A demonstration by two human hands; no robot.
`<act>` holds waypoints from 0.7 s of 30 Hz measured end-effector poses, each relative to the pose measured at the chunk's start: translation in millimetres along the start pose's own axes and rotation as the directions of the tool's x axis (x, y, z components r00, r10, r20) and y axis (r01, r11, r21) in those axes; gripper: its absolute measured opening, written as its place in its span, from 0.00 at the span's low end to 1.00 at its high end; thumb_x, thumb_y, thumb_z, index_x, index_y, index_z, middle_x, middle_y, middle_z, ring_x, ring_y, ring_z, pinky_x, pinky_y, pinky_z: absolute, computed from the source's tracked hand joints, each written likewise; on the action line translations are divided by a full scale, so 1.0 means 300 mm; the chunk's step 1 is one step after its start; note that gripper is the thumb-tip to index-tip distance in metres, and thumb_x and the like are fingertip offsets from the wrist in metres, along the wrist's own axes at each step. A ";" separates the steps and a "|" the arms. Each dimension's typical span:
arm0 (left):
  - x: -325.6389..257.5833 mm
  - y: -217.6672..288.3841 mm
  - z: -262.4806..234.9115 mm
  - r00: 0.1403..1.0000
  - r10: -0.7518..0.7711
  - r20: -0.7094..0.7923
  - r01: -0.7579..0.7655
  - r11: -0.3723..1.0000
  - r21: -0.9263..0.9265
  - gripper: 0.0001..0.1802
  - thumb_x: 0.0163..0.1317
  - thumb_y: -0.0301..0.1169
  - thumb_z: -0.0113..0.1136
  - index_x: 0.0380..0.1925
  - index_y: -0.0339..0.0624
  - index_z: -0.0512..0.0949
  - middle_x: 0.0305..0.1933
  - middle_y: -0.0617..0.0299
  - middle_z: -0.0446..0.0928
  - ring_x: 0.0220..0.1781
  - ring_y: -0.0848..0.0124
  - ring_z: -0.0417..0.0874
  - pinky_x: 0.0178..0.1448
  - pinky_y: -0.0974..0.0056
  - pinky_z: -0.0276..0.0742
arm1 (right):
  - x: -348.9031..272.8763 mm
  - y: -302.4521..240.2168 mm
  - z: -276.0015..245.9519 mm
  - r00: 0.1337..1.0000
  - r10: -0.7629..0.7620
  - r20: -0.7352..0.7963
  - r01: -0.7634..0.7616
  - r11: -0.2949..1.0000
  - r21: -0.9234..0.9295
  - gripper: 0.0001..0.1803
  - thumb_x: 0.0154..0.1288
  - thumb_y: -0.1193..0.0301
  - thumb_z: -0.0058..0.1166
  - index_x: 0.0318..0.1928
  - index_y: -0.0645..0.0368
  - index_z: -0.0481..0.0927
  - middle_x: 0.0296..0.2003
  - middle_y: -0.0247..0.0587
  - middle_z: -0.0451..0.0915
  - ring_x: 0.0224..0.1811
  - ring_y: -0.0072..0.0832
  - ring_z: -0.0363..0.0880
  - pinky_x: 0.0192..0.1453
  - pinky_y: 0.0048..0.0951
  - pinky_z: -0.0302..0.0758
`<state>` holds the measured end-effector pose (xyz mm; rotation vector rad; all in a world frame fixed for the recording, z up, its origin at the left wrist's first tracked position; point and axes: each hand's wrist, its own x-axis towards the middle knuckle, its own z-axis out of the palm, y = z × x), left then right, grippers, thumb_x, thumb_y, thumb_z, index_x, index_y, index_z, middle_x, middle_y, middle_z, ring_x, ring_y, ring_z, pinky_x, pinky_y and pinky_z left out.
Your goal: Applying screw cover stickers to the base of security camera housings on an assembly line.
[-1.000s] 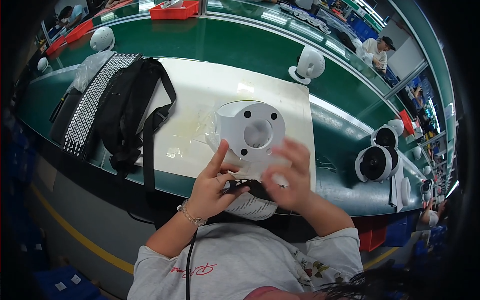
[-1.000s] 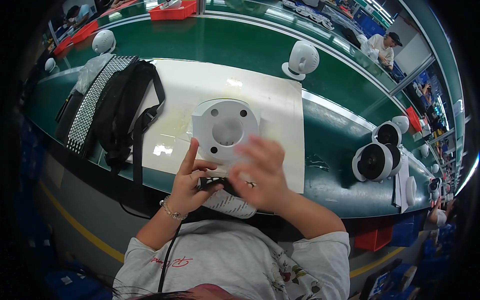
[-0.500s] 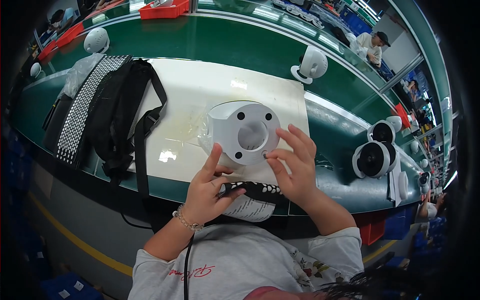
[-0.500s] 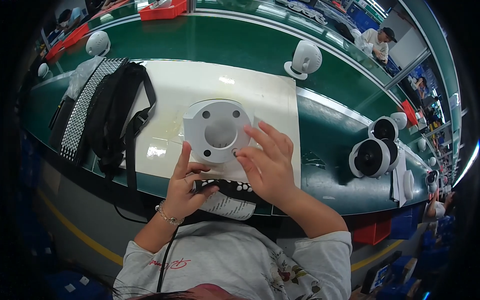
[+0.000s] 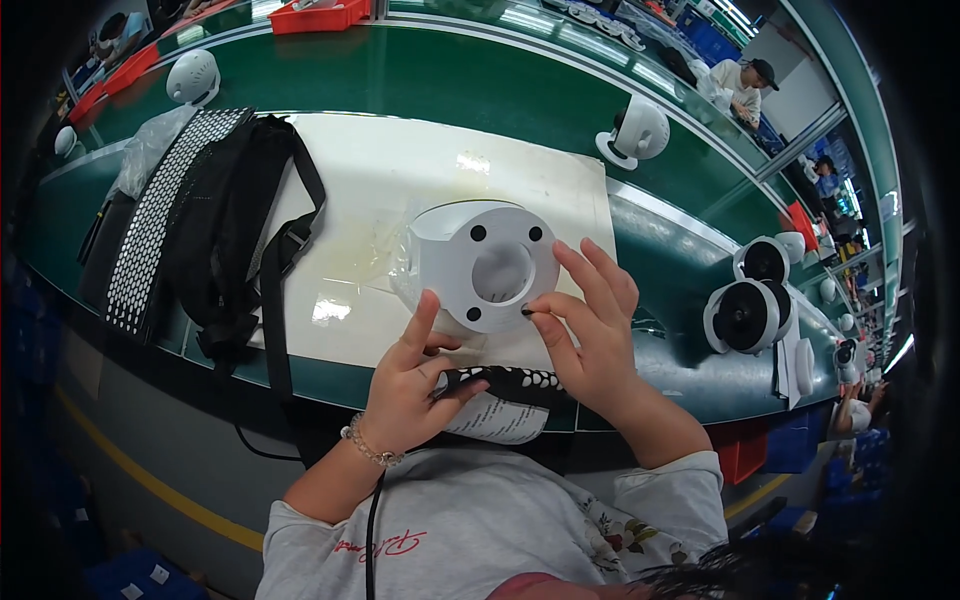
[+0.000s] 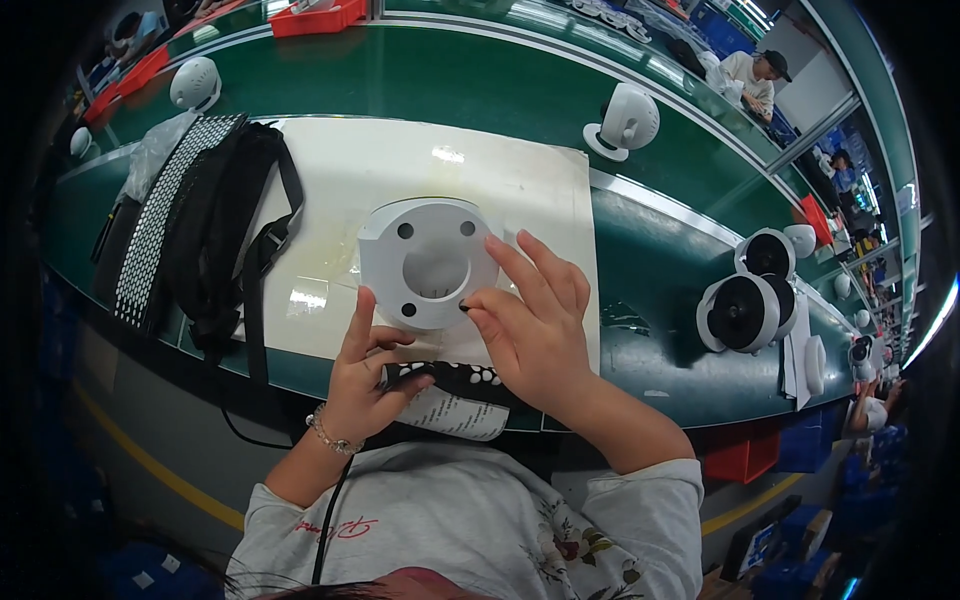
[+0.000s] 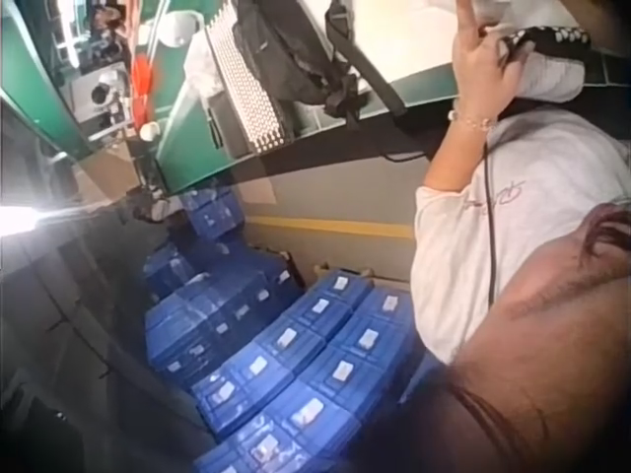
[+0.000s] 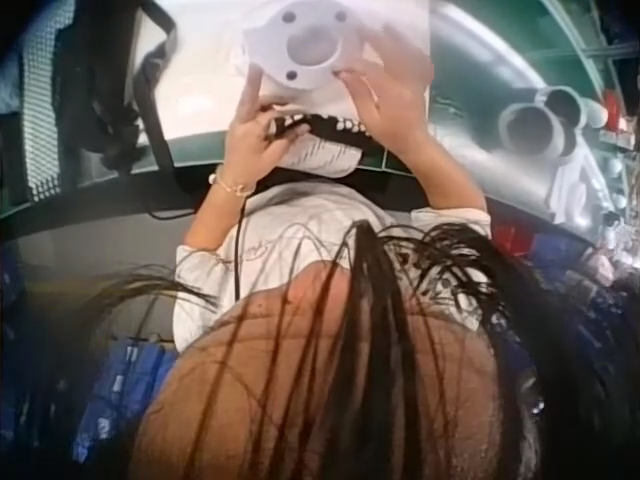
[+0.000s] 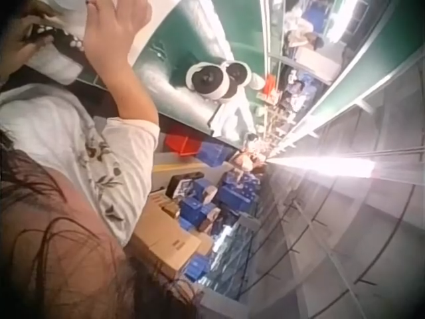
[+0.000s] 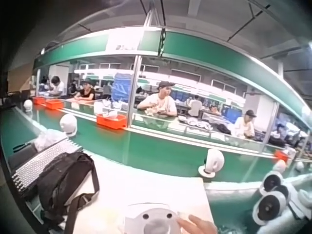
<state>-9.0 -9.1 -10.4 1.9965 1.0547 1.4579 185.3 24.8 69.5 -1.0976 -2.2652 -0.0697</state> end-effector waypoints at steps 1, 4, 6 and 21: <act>0.000 0.000 -0.001 1.000 0.000 0.005 0.000 1.000 0.003 0.15 0.37 0.26 0.70 0.17 0.33 0.71 0.66 0.43 0.51 0.36 0.66 0.79 0.36 0.68 0.77 | -0.003 -0.003 -0.001 1.000 -0.020 -0.012 0.019 0.998 -0.054 0.04 0.53 0.71 0.54 0.30 0.55 0.79 0.55 0.44 0.69 0.62 0.42 0.58 0.59 0.38 0.52; 0.002 -0.002 -0.001 1.000 0.005 0.005 -0.005 1.000 0.010 0.15 0.37 0.26 0.70 0.17 0.33 0.71 0.66 0.43 0.51 0.37 0.66 0.79 0.36 0.67 0.77 | -0.009 -0.007 -0.001 0.999 -0.023 -0.036 0.020 0.997 -0.073 0.06 0.53 0.69 0.55 0.33 0.52 0.78 0.55 0.38 0.68 0.62 0.36 0.58 0.60 0.37 0.50; 0.001 -0.003 -0.004 1.000 0.010 0.003 -0.010 1.000 0.010 0.15 0.37 0.26 0.70 0.17 0.33 0.71 0.66 0.43 0.51 0.37 0.66 0.79 0.36 0.67 0.77 | -0.014 -0.012 -0.002 0.998 -0.046 -0.037 0.042 0.993 -0.108 0.07 0.53 0.69 0.55 0.34 0.52 0.79 0.55 0.37 0.68 0.62 0.36 0.58 0.60 0.37 0.49; -0.001 -0.003 -0.014 0.999 -0.012 0.039 0.013 0.999 -0.043 0.13 0.40 0.27 0.70 0.20 0.34 0.73 0.67 0.44 0.48 0.37 0.68 0.79 0.36 0.69 0.77 | -0.038 -0.032 -0.042 0.981 -0.098 0.165 0.131 0.971 -0.201 0.18 0.52 0.69 0.54 0.45 0.61 0.75 0.54 0.42 0.67 0.58 0.37 0.61 0.61 0.42 0.52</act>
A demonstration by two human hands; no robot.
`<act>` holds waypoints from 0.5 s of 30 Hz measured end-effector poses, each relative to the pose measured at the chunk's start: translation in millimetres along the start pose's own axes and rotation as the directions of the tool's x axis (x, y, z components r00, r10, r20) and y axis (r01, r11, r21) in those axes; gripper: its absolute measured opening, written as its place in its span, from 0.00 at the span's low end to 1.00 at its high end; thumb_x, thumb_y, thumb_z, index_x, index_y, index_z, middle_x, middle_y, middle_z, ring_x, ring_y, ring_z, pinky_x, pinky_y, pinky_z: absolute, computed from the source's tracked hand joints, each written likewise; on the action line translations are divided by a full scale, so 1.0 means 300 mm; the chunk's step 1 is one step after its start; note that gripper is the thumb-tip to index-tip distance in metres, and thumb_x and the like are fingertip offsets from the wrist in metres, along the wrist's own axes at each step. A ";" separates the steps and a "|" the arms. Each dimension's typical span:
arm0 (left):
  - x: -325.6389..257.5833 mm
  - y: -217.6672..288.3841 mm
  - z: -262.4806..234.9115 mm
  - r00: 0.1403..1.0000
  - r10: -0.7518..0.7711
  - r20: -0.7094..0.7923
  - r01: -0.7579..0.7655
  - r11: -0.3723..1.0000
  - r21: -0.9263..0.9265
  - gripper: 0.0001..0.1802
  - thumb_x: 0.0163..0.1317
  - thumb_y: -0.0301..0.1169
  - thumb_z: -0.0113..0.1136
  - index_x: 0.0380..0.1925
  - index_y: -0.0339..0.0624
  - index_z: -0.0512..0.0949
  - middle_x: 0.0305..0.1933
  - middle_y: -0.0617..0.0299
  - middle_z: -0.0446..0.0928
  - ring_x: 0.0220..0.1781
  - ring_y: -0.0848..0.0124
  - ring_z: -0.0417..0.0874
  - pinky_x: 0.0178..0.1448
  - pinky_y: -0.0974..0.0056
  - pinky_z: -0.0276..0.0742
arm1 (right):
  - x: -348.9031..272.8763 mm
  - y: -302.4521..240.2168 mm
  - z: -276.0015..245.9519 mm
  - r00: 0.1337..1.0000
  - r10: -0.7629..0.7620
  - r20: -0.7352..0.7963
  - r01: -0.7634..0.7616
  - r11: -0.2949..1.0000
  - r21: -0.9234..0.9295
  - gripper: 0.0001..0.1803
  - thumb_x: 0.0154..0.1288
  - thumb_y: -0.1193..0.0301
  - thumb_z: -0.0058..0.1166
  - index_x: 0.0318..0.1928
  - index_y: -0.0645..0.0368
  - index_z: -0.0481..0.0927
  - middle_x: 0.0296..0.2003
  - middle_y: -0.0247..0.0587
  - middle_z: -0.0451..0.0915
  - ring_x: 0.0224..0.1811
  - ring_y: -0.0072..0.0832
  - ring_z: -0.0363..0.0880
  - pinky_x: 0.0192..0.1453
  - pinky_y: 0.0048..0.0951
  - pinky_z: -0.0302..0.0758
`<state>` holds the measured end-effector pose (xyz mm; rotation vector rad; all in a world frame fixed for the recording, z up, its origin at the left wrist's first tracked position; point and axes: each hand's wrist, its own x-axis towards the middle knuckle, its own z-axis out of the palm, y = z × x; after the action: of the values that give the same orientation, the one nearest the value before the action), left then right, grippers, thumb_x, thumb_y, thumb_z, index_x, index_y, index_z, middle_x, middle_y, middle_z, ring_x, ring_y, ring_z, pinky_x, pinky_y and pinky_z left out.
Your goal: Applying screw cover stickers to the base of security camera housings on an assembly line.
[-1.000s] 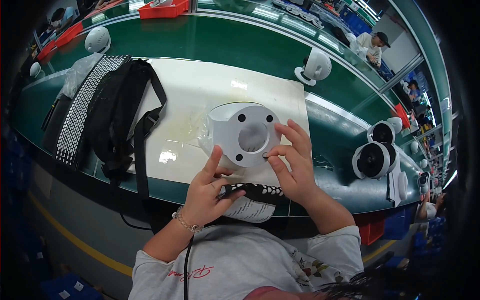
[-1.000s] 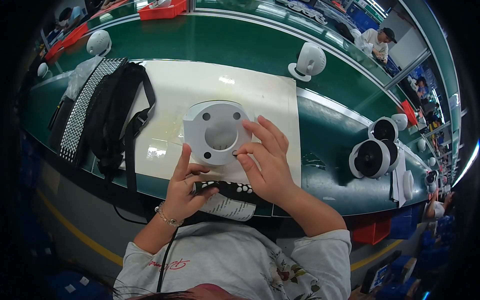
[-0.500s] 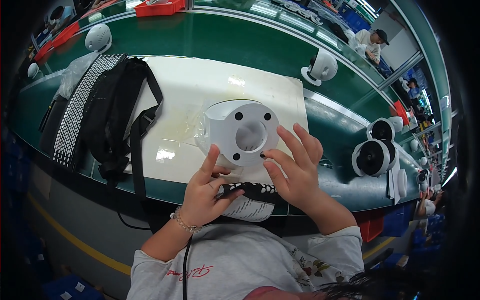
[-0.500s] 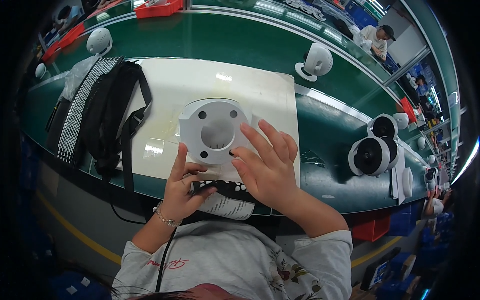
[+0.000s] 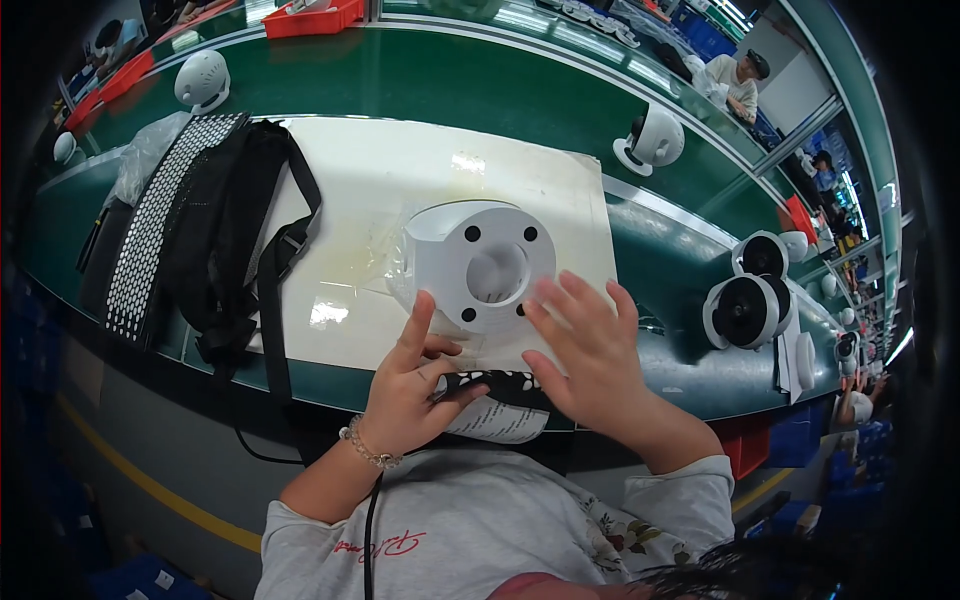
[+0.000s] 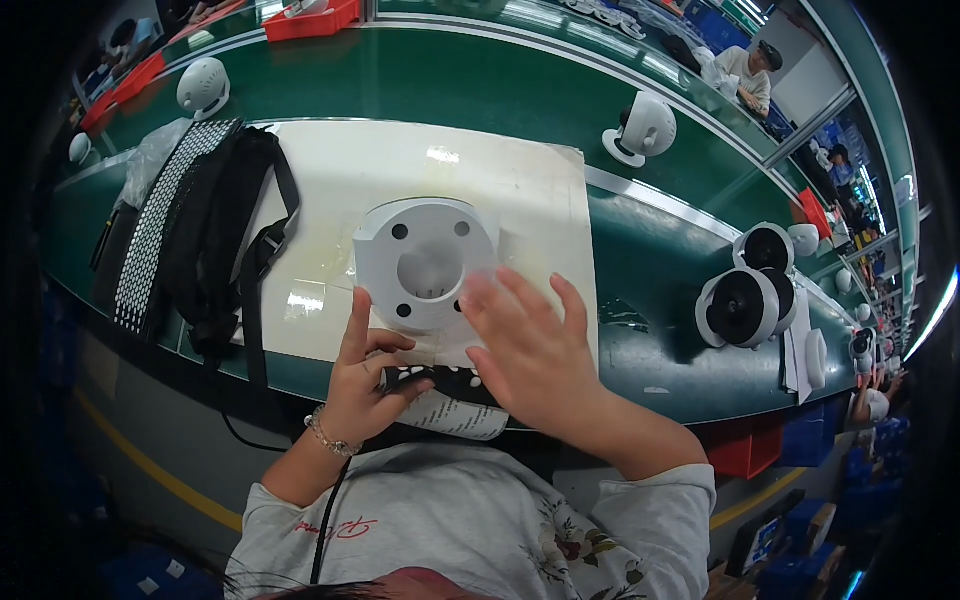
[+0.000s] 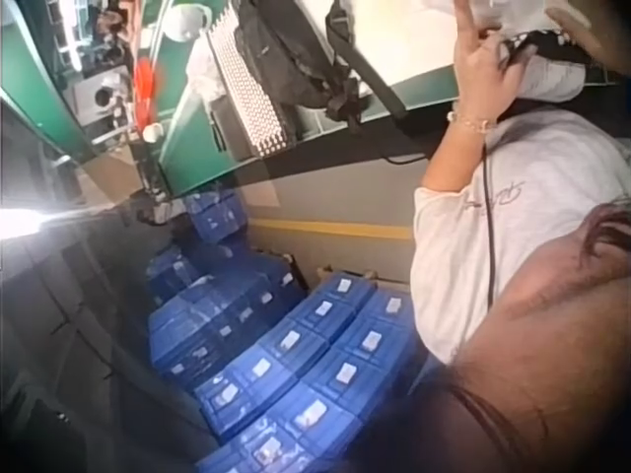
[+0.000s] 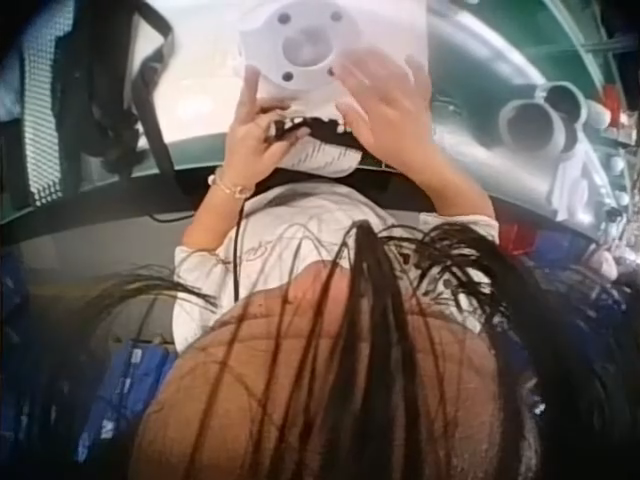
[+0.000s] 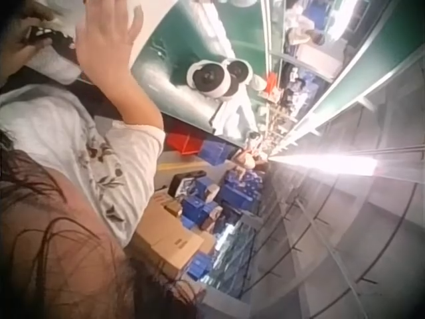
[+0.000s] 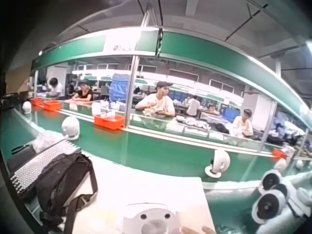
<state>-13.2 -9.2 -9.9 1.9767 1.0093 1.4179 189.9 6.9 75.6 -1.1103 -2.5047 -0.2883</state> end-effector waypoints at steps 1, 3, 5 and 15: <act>-0.002 0.000 -0.005 1.000 -0.004 0.010 0.004 1.000 -0.004 0.13 0.40 0.26 0.70 0.21 0.34 0.74 0.67 0.44 0.47 0.38 0.67 0.79 0.36 0.68 0.77 | 0.010 0.020 -0.003 0.997 0.074 -0.027 -0.067 0.976 0.208 0.19 0.53 0.69 0.54 0.45 0.63 0.74 0.52 0.44 0.68 0.55 0.35 0.64 0.59 0.40 0.57; 0.005 0.001 -0.005 1.000 0.006 0.024 -0.005 1.000 -0.012 0.12 0.40 0.26 0.70 0.22 0.34 0.75 0.68 0.45 0.46 0.39 0.67 0.78 0.37 0.68 0.77 | 0.019 0.068 0.025 0.932 0.356 0.072 -0.325 0.728 0.604 0.19 0.53 0.69 0.54 0.45 0.63 0.72 0.49 0.43 0.69 0.51 0.31 0.66 0.55 0.35 0.61; 0.013 0.007 -0.005 0.999 0.031 0.035 -0.030 0.999 -0.019 0.12 0.40 0.26 0.70 0.24 0.34 0.76 0.68 0.44 0.45 0.42 0.66 0.78 0.38 0.67 0.76 | 0.050 0.106 0.063 0.753 0.479 0.452 -0.465 -0.099 0.880 0.19 0.54 0.68 0.57 0.45 0.63 0.69 0.40 0.38 0.73 0.40 0.22 0.71 0.45 0.22 0.69; -0.102 -0.028 -0.127 0.995 -0.093 0.032 0.096 0.992 -0.084 0.12 0.37 0.26 0.69 0.22 0.36 0.76 0.64 0.44 0.55 0.49 0.58 0.74 0.41 0.64 0.73 | 0.123 0.086 0.089 0.872 0.224 0.436 -0.418 -0.124 0.900 0.15 0.59 0.72 0.54 0.44 0.63 0.66 0.31 0.38 0.74 0.27 0.21 0.76 0.30 0.21 0.76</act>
<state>-57.0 -29.4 -21.2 1.8576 0.9997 1.3561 179.4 57.5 67.8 -0.8941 -1.4795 1.6381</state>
